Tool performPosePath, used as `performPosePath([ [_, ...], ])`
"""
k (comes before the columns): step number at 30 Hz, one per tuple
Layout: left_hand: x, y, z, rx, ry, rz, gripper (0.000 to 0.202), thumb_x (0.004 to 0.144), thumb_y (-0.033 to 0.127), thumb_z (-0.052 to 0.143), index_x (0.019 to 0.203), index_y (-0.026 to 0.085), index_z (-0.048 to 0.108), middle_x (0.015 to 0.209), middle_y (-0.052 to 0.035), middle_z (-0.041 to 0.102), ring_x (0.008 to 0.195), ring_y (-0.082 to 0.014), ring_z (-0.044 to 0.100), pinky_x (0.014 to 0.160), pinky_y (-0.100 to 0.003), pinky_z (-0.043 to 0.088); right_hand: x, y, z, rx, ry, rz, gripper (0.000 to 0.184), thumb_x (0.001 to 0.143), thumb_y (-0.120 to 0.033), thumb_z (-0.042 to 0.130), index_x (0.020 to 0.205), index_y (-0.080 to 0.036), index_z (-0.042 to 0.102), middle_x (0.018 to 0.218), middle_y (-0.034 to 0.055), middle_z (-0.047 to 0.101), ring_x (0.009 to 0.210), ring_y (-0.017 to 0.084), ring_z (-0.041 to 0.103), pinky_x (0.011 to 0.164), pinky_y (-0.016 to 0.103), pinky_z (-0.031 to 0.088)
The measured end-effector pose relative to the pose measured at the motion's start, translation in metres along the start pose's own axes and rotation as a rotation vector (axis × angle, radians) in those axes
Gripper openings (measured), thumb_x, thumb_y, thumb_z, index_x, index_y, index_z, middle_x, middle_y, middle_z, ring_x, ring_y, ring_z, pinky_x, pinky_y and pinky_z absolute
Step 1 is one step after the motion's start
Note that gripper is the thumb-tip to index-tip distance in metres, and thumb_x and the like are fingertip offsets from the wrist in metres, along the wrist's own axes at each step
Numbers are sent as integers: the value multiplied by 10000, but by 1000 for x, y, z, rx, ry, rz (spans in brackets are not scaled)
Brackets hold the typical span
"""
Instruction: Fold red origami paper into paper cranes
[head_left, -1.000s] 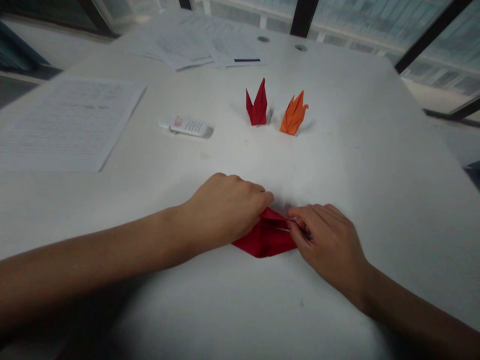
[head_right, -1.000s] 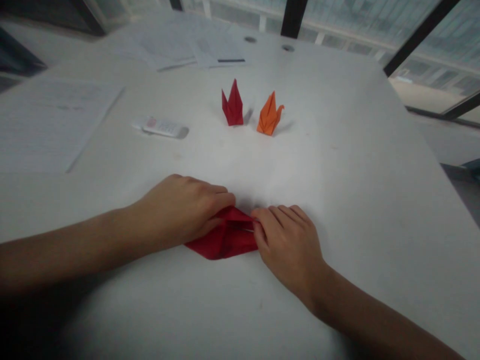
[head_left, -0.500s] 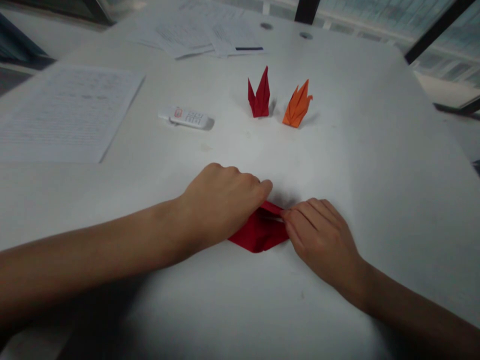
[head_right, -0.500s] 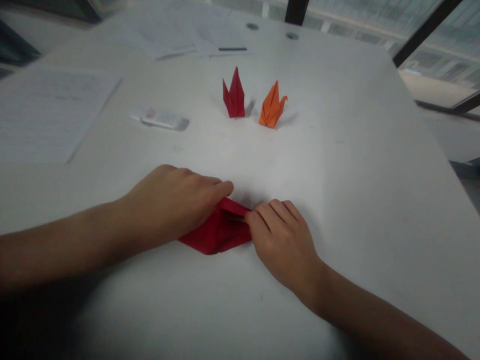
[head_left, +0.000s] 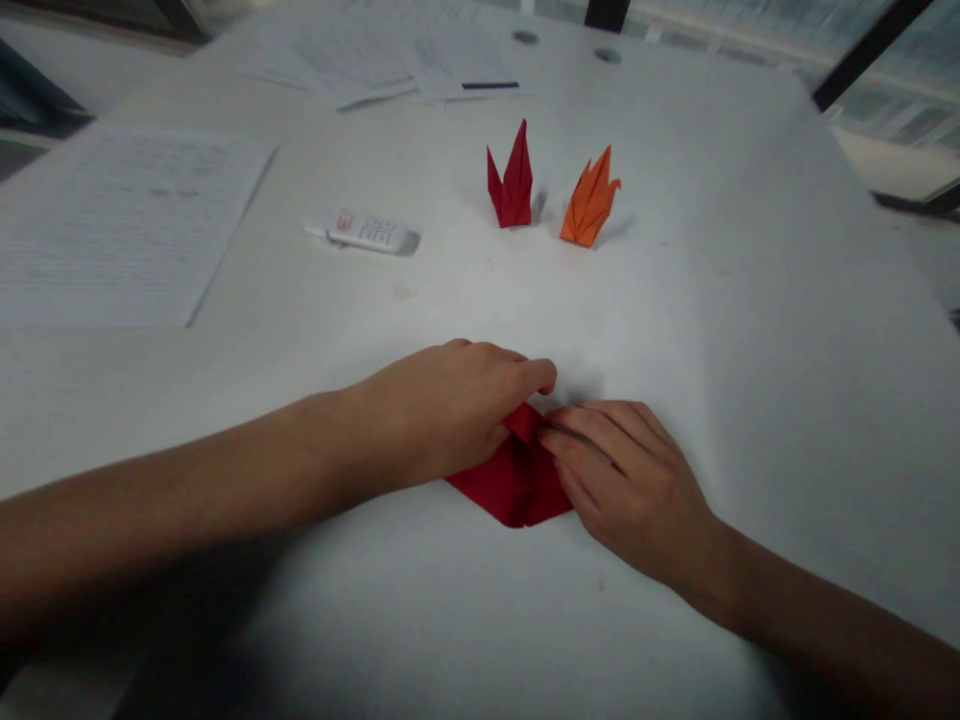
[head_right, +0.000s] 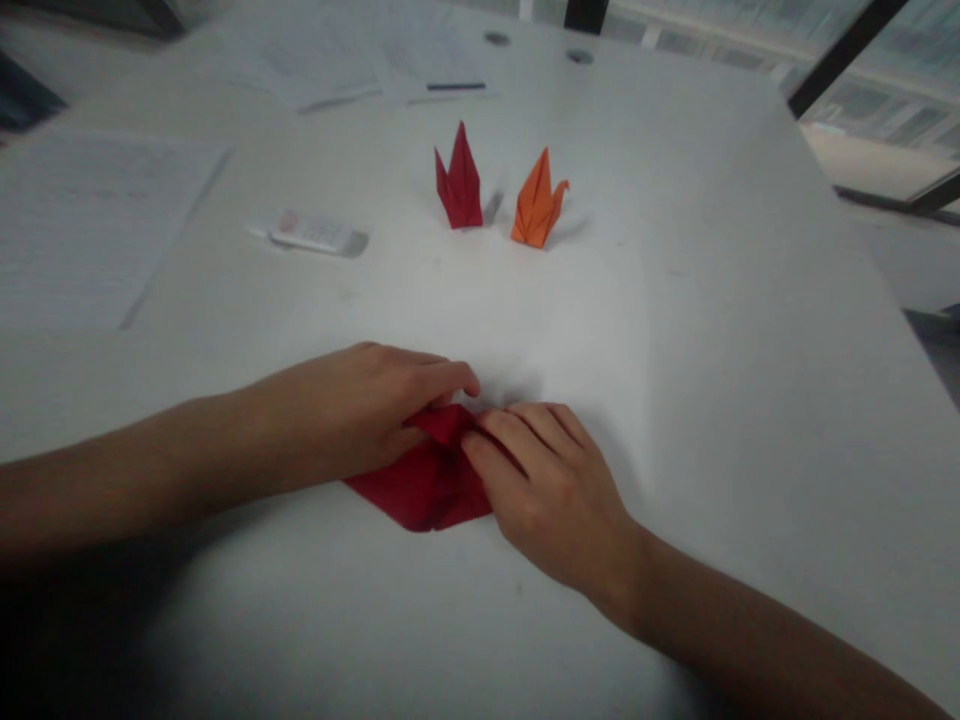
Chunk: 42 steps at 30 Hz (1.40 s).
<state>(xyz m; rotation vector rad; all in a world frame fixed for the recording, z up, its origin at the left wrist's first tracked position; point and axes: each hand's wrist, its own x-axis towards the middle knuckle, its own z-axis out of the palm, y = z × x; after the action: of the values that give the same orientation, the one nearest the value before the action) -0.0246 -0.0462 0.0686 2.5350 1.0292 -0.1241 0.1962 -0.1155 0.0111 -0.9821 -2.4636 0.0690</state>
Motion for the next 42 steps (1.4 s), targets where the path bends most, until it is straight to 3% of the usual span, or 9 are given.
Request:
performPosePath([
  [6, -13, -10, -1, 108, -110, -115, 263, 862, 252, 621, 1123, 258, 656, 930, -58, 761, 716, -228, 669, 652, -302, 418, 0, -2, 1, -53, -44, -103, 192, 999, -86, 574, 1120, -111, 721, 1087, 91, 760, 976, 257, 642, 872, 438, 521],
  [15, -12, -21, 5, -90, -94, -152, 606, 897, 688, 581, 1374, 316, 544, 940, -45, 753, 738, -224, 691, 633, -294, 413, -2, -6, -1, -164, -93, -122, 168, 990, -105, 570, 985, -144, 734, 1026, 87, 750, 904, 244, 617, 891, 449, 508],
  [19, -7, -17, 0, -141, -134, -161, 408, 976, 448, 527, 1346, 278, 555, 923, -30, 754, 709, -193, 670, 635, -281, 404, -3, -7, -1, -188, -81, -106, 156, 954, -107, 612, 1041, -135, 739, 994, 81, 752, 900, 244, 616, 913, 457, 503],
  [24, 0, -23, -5, -281, -158, -154, 382, 937, 252, 529, 1318, 254, 547, 854, 19, 726, 676, -155, 641, 617, -252, 407, -1, -9, -4, -135, -8, -43, 124, 924, -231, 657, 886, -145, 738, 933, 93, 762, 903, 277, 655, 902, 500, 518],
  [27, 3, -27, -6, -359, -198, -129, 374, 916, 243, 565, 1289, 252, 563, 896, 22, 724, 689, -138, 643, 619, -232, 425, -1, -9, -4, -73, 42, -97, 267, 942, -363, 662, 1009, -118, 745, 1144, 156, 767, 1107, 328, 674, 1011, 519, 522],
  [31, 6, -29, -7, -378, -214, -128, 387, 910, 212, 564, 1297, 235, 570, 932, 5, 732, 711, -133, 655, 649, -224, 441, -4, -9, 1, -22, -70, -207, 523, 973, -534, 601, 1222, -87, 708, 1315, 179, 724, 1324, 365, 606, 1153, 532, 470],
  [33, 5, -30, -8, -390, -208, -107, 392, 918, 206, 552, 1308, 238, 563, 923, 5, 733, 709, -134, 655, 651, -223, 440, -5, -10, 3, -35, -89, -198, 436, 978, -489, 615, 1133, -100, 737, 1281, 167, 744, 1295, 359, 637, 1176, 528, 462],
  [37, -2, -35, -15, -457, -245, 43, 282, 941, 186, 530, 1190, 257, 641, 962, 7, 732, 784, -139, 661, 709, -223, 462, -6, -11, 2, -57, -43, -159, 107, 936, -210, 674, 921, -133, 747, 1239, 150, 768, 1221, 325, 697, 1200, 499, 460],
  [42, -16, -32, -29, -546, -380, 141, 219, 926, 234, 646, 1102, 305, 756, 1188, -8, 698, 976, -158, 667, 839, -222, 486, -6, -13, 1, -58, -49, -141, 121, 908, -84, 644, 950, -122, 751, 1212, 157, 775, 1237, 323, 692, 1204, 499, 467],
])
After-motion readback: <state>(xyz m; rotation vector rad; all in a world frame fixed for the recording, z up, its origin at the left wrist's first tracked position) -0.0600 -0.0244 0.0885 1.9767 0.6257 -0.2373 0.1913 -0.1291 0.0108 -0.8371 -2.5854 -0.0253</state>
